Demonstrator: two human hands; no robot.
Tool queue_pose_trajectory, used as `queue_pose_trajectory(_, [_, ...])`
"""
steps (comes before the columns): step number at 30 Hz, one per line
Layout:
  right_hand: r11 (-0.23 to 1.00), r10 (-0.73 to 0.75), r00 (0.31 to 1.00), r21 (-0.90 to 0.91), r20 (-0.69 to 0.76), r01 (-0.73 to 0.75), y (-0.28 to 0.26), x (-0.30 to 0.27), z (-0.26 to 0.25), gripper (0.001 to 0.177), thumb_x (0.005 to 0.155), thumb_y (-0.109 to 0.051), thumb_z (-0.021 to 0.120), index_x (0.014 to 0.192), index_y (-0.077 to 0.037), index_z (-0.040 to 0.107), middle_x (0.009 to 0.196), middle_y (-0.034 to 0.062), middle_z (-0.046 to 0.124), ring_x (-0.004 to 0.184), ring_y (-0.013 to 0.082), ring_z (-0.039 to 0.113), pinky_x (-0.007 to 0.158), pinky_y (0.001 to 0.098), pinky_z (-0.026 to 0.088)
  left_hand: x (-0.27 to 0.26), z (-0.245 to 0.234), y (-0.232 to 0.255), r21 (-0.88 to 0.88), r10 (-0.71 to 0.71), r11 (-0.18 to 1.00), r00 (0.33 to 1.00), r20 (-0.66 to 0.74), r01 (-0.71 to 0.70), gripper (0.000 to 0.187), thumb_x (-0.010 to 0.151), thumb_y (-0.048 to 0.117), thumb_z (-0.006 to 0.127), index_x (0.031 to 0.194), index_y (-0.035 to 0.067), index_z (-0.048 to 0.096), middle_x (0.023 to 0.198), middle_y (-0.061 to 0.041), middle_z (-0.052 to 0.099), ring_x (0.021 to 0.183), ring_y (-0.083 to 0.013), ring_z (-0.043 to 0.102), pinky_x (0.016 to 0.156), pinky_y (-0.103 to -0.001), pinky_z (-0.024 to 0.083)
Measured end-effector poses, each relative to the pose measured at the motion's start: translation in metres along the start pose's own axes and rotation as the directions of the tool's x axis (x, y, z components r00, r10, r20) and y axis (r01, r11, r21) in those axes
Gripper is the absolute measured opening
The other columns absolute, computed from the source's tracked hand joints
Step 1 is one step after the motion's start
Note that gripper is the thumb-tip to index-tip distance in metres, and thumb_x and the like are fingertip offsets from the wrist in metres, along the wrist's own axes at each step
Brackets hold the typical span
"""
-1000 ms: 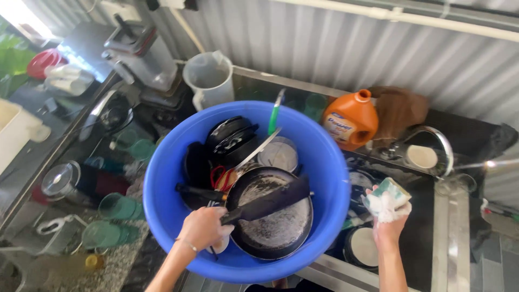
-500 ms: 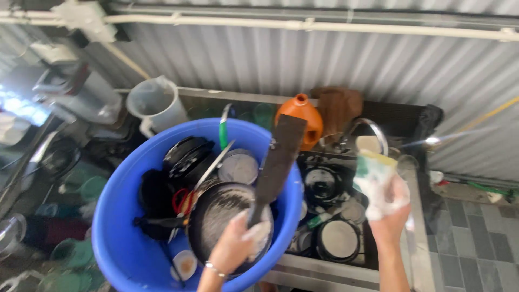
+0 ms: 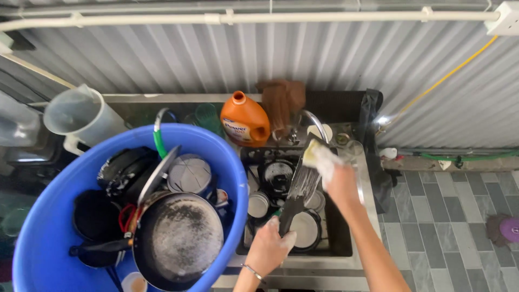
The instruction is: The person washes various kitchen items, including a frying pan, plates, and a ladle, using a sponge and running water at a sink. The items are taken from a blue basin, scrubbed, and rinsed before being placed into the sink.
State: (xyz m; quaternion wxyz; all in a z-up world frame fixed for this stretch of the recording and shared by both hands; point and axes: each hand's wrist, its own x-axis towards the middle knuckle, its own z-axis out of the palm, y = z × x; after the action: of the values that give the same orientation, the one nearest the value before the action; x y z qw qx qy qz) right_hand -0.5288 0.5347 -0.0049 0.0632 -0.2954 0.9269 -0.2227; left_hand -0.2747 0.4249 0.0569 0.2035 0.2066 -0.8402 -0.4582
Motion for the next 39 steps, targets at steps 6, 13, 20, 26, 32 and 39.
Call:
queue_pose_trajectory(6, [0.986, -0.168, 0.979, 0.044, 0.119, 0.164, -0.06, -0.042, 0.004, 0.017, 0.074, -0.009, 0.072, 0.089, -0.002, 0.076, 0.083, 0.0219, 0.074, 0.079, 0.0351, 0.075, 0.075, 0.0448, 0.06, 0.003, -0.007, 0.017, -0.075, -0.622, 0.732, 0.709, 0.333, 0.677, 0.038, 0.084, 0.025, 0.069, 0.097, -0.008, 0.055, 0.067, -0.026, 0.066, 0.062, -0.0408, 0.072, 0.059, -0.045, 0.056])
queue_pose_trajectory(13, [0.933, -0.311, 0.939, 0.236, 0.149, 0.272, -0.031, 0.001, 0.056, 0.014, 0.076, -0.003, 0.066, 0.088, -0.003, 0.074, 0.076, 0.0207, 0.072, 0.069, 0.0363, 0.072, 0.061, 0.0448, 0.057, -0.025, 0.018, -0.034, 0.024, -0.515, 0.854, 0.838, 0.181, 0.519, 0.056, 0.083, 0.032, 0.073, 0.116, -0.01, 0.059, 0.095, -0.031, 0.07, 0.091, -0.0453, 0.071, 0.08, -0.048, 0.057])
queue_pose_trajectory(20, [0.911, -0.067, 0.995, 0.412, 0.073, 0.032, -0.038, -0.021, 0.099, 0.018, 0.085, -0.009, 0.064, 0.099, -0.001, 0.072, 0.08, 0.015, 0.076, 0.066, 0.0278, 0.076, 0.06, 0.0377, 0.061, -0.046, 0.062, -0.106, 0.16, -0.407, 0.902, 0.913, 0.001, 0.402, 0.067, 0.082, 0.037, 0.08, 0.123, -0.012, 0.059, 0.105, -0.033, 0.068, 0.1, -0.0497, 0.066, 0.085, -0.051, 0.054])
queue_pose_trajectory(26, [0.852, -0.172, 0.937, 0.524, 0.305, -0.014, -0.028, -0.071, 0.041, 0.036, 0.085, -0.013, 0.065, 0.119, -0.009, 0.074, 0.081, 0.0104, 0.081, 0.071, 0.0221, 0.078, 0.06, 0.0367, 0.059, -0.032, 0.032, -0.078, 0.623, -0.537, 0.627, 0.839, -0.089, 0.467, 0.039, 0.091, 0.032, 0.066, 0.122, 0.007, 0.063, 0.101, -0.013, 0.072, 0.086, -0.032, 0.073, 0.071, -0.043, 0.059])
queue_pose_trajectory(32, [0.887, -0.274, 0.959, 0.367, -0.068, 0.28, 0.04, -0.032, 0.126, 0.023, 0.093, -0.008, 0.056, 0.109, -0.001, 0.072, 0.09, 0.0207, 0.073, 0.079, 0.0321, 0.072, 0.067, 0.0418, 0.057, -0.061, 0.066, -0.127, 0.814, -0.295, 0.538, 0.953, -0.064, 0.221, 0.021, 0.097, 0.015, 0.056, 0.114, 0.016, 0.068, 0.096, -0.003, 0.071, 0.078, -0.0219, 0.073, 0.062, -0.036, 0.058])
queue_pose_trajectory(39, [0.848, -0.525, 0.819, 0.225, 0.231, 0.48, 0.061, -0.099, 0.165, 0.015, 0.082, -0.005, 0.059, 0.094, -0.005, 0.068, 0.08, 0.0163, 0.065, 0.074, 0.0342, 0.066, 0.061, 0.0466, 0.052, -0.084, 0.101, -0.147, 0.766, -0.393, 0.609, 0.917, 0.065, 0.207, 0.031, 0.097, 0.016, 0.056, 0.127, 0.018, 0.064, 0.095, -0.003, 0.069, 0.079, -0.0218, 0.071, 0.062, -0.037, 0.057])
